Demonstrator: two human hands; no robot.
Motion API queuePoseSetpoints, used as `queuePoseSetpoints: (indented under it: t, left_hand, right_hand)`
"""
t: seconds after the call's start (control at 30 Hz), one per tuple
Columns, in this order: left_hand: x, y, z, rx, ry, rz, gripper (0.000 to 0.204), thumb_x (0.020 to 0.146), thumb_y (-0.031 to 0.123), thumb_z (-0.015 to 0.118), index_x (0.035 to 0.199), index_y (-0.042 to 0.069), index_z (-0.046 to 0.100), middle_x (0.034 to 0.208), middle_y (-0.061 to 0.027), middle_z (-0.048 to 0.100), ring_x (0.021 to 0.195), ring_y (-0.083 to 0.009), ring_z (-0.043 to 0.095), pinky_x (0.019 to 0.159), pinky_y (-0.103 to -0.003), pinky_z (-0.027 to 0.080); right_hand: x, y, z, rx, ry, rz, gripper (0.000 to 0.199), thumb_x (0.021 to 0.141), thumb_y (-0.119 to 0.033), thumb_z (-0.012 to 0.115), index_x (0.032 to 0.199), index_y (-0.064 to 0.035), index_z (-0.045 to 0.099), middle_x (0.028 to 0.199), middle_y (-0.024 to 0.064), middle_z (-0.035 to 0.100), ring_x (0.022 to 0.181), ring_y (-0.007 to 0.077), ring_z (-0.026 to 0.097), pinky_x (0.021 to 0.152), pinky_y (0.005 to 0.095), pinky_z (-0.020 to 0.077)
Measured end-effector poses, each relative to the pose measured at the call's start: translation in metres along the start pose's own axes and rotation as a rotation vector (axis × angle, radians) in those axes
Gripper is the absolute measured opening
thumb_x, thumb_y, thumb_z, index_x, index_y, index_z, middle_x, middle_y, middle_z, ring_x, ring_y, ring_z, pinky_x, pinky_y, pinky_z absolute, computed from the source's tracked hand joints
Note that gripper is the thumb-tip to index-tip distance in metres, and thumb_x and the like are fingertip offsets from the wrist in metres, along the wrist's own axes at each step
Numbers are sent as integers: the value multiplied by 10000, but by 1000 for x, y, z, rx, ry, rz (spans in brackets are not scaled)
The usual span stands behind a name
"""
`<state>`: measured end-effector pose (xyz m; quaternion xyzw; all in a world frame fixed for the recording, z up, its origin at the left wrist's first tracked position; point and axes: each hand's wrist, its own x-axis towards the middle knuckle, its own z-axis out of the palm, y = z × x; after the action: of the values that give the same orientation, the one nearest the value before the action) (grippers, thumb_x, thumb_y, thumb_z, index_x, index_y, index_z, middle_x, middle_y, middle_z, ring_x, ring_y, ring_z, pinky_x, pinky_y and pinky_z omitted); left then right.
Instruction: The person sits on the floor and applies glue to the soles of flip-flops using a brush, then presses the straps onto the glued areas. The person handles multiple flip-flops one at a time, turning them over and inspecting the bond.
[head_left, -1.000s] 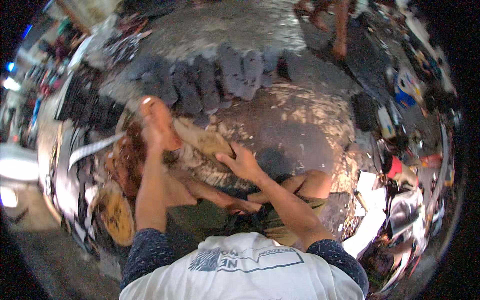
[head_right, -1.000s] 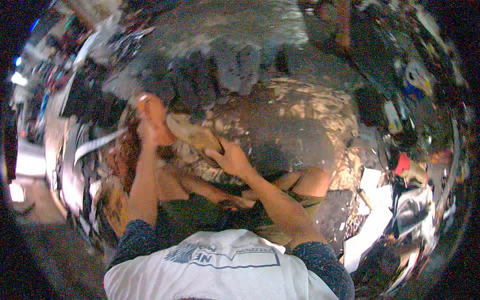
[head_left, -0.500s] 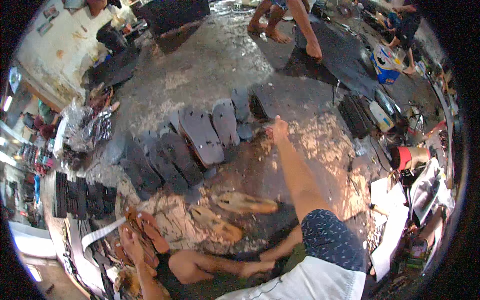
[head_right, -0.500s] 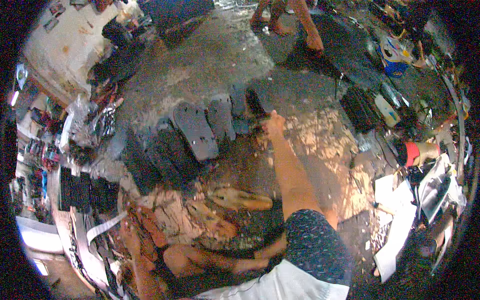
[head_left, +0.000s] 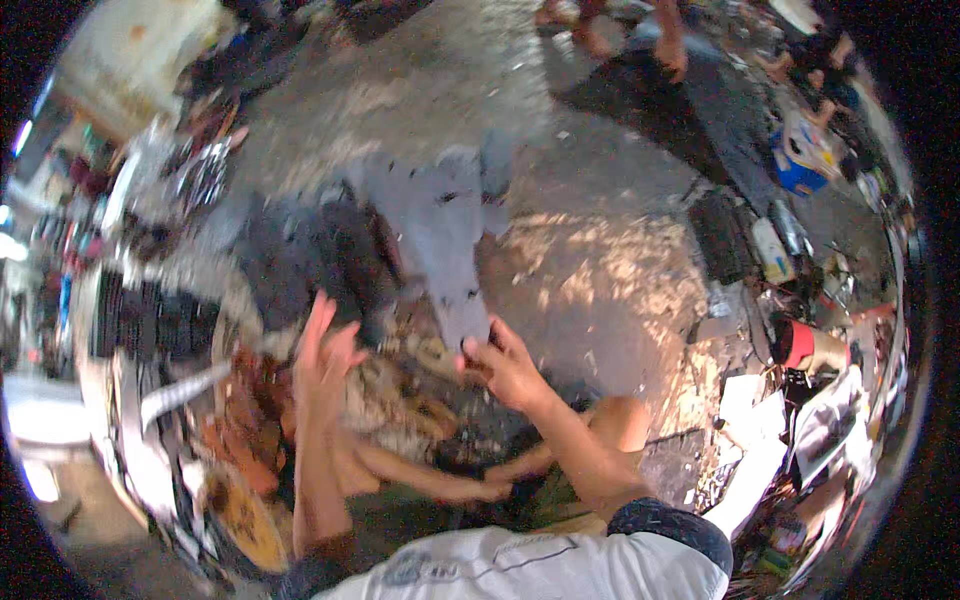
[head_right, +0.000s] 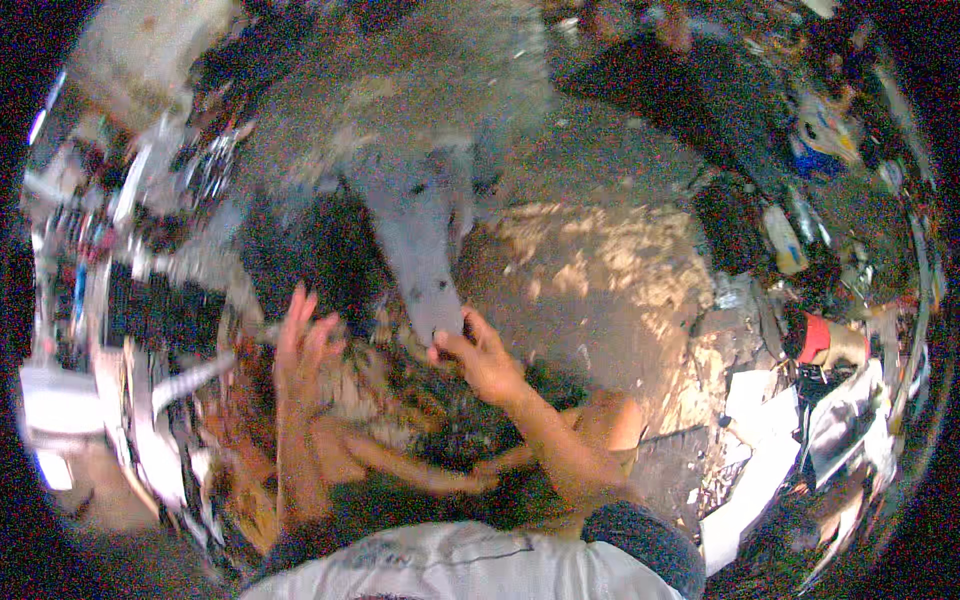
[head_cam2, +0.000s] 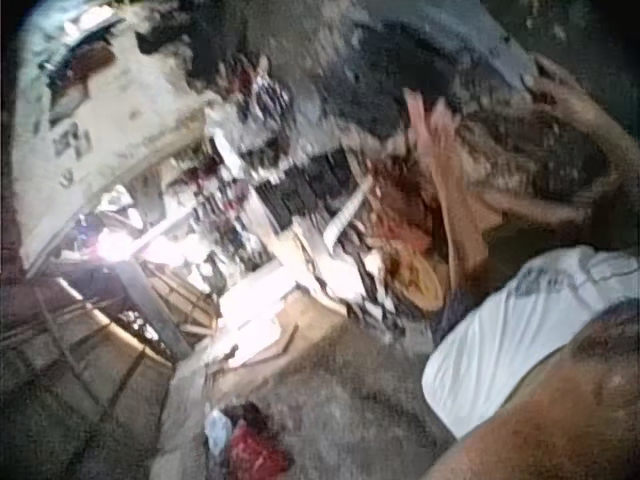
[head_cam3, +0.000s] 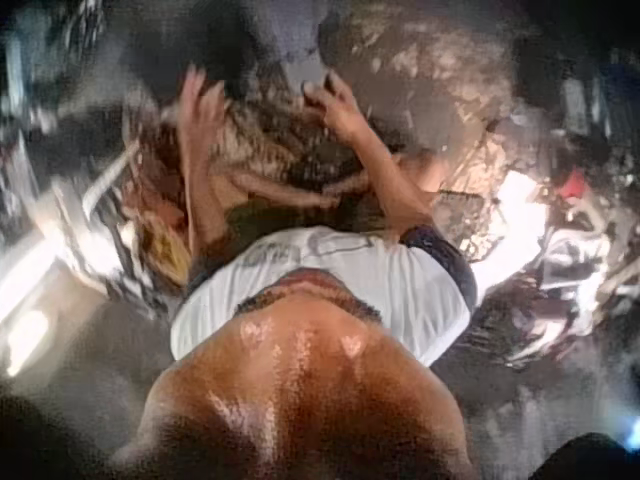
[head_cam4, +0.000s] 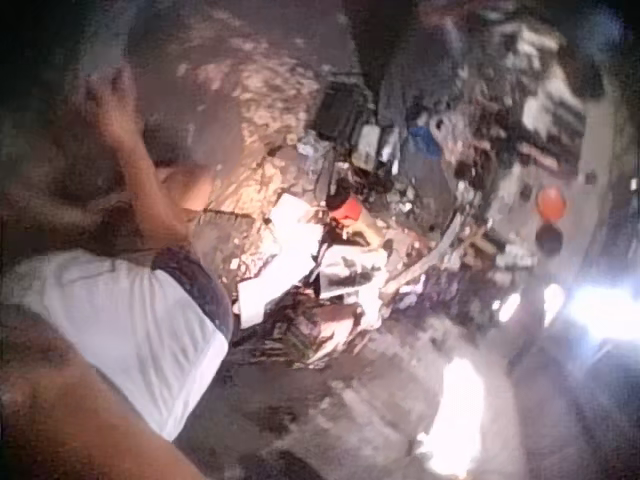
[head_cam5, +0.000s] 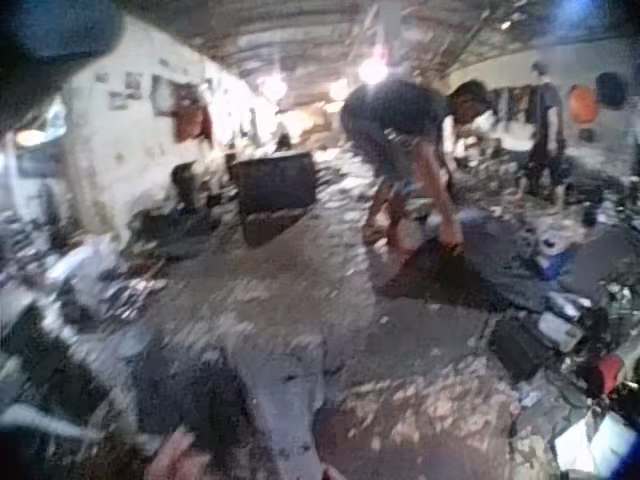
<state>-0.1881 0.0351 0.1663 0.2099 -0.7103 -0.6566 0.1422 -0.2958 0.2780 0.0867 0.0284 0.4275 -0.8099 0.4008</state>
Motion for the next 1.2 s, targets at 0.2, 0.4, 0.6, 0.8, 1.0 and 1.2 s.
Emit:
queuePoseSetpoints:
  t: [0.2,0.4,0.6,0.8,1.0,1.2]
  left_hand:
    - [-51,-23,18,213,-22,181,308,982,147,711,1277,68,670,1322,-52,670,1220,-124,586,1068,-305,452]
    - [-169,-15,25,233,-163,100,261,892,136,809,1117,53,707,1061,-33,738,1003,-120,671,903,-302,533]
    - [-227,-20,11,345,-160,55,239,889,171,816,1063,57,699,1007,-46,738,936,-123,688,864,-291,536]
    - [-238,-9,22,295,-67,123,399,945,122,719,1312,51,580,1241,-78,673,1090,-164,655,988,-335,507]
    - [-240,-22,19,93,-100,-2,728,974,207,676,1566,39,287,1556,-206,370,1410,-254,411,1162,-386,351]
    - [-264,-22,48,732,-86,92,1091,889,514,741,1654,103,80,1643,-321,140,1521,-446,200,1212,-519,255]
  right_hand:
    - [-120,51,-7,-711,-369,127,627,943,-326,768,1414,-24,484,1225,96,641,1106,178,618,982,388,518]
    - [-127,22,37,-837,-261,-139,594,938,-400,742,1321,26,586,1182,151,693,1078,221,645,961,377,517]
    - [-167,54,45,-800,-311,-44,483,947,-383,735,1207,16,659,966,99,727,893,151,648,778,347,547]
    - [-184,58,60,-681,-279,-109,448,948,-335,753,1191,21,628,963,87,706,851,136,633,709,337,546]
    - [-186,76,46,-643,-266,-121,335,964,-228,739,1179,4,628,943,46,695,822,123,621,703,310,532]
    - [-158,73,45,-570,-55,-201,293,979,-178,719,1199,-1,640,989,22,700,816,79,604,707,276,520]
